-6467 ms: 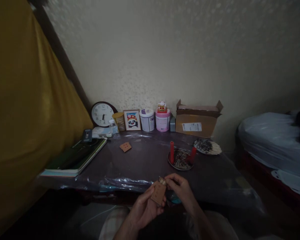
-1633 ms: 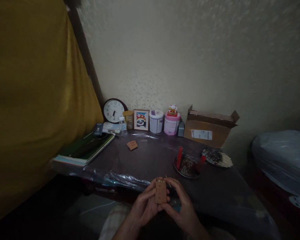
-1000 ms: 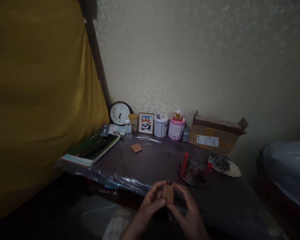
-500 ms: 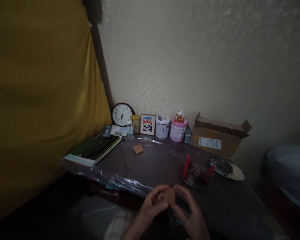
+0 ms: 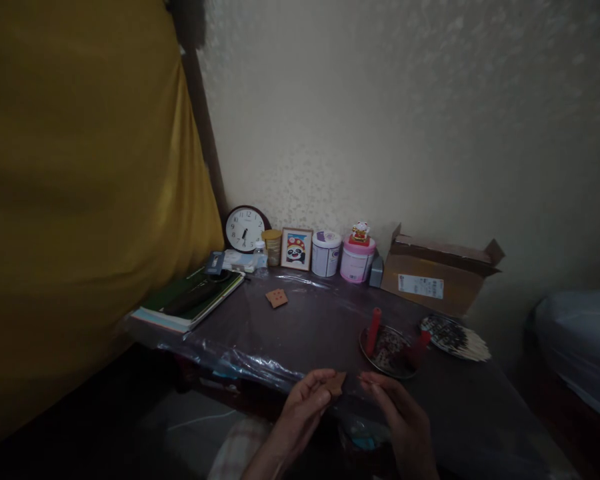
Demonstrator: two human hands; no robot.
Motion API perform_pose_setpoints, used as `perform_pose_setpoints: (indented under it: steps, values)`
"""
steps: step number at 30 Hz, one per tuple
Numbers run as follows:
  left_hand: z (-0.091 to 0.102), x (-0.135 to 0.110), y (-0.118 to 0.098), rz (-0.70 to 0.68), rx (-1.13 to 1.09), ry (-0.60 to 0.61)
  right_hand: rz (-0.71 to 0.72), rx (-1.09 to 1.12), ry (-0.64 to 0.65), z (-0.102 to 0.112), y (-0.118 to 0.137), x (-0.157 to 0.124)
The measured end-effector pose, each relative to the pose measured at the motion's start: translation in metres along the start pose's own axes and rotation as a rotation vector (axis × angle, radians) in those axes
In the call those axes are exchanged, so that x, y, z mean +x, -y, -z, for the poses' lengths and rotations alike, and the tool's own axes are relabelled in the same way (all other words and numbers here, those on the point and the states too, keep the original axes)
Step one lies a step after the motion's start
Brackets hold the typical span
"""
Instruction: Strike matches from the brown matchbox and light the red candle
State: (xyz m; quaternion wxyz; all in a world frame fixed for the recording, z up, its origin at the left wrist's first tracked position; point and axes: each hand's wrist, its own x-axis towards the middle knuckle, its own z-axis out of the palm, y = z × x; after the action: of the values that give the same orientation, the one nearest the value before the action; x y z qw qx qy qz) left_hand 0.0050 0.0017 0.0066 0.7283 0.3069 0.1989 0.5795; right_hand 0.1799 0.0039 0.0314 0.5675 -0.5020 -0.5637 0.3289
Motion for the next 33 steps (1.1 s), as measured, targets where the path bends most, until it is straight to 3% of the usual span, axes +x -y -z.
perform_pose_setpoints:
  steps: [5,10,17,28,33]
  values:
    - [-0.002,-0.001,-0.001,0.0,0.015,-0.001,0.121,-0.066,-0.011,-0.003,0.004,-0.001]
    - [-0.003,-0.001,-0.001,-0.004,0.016,-0.024,0.109,-0.157,-0.08,-0.007,0.004,-0.005]
    - [-0.002,0.001,0.003,-0.021,0.041,-0.028,0.131,-0.291,-0.004,-0.011,-0.003,-0.013]
    - [-0.009,0.0,-0.001,-0.015,0.081,-0.07,0.344,-0.333,0.003,-0.016,-0.007,-0.017]
    - [-0.008,-0.001,-0.001,-0.028,0.098,-0.08,0.373,-0.346,0.002,-0.016,-0.011,-0.016]
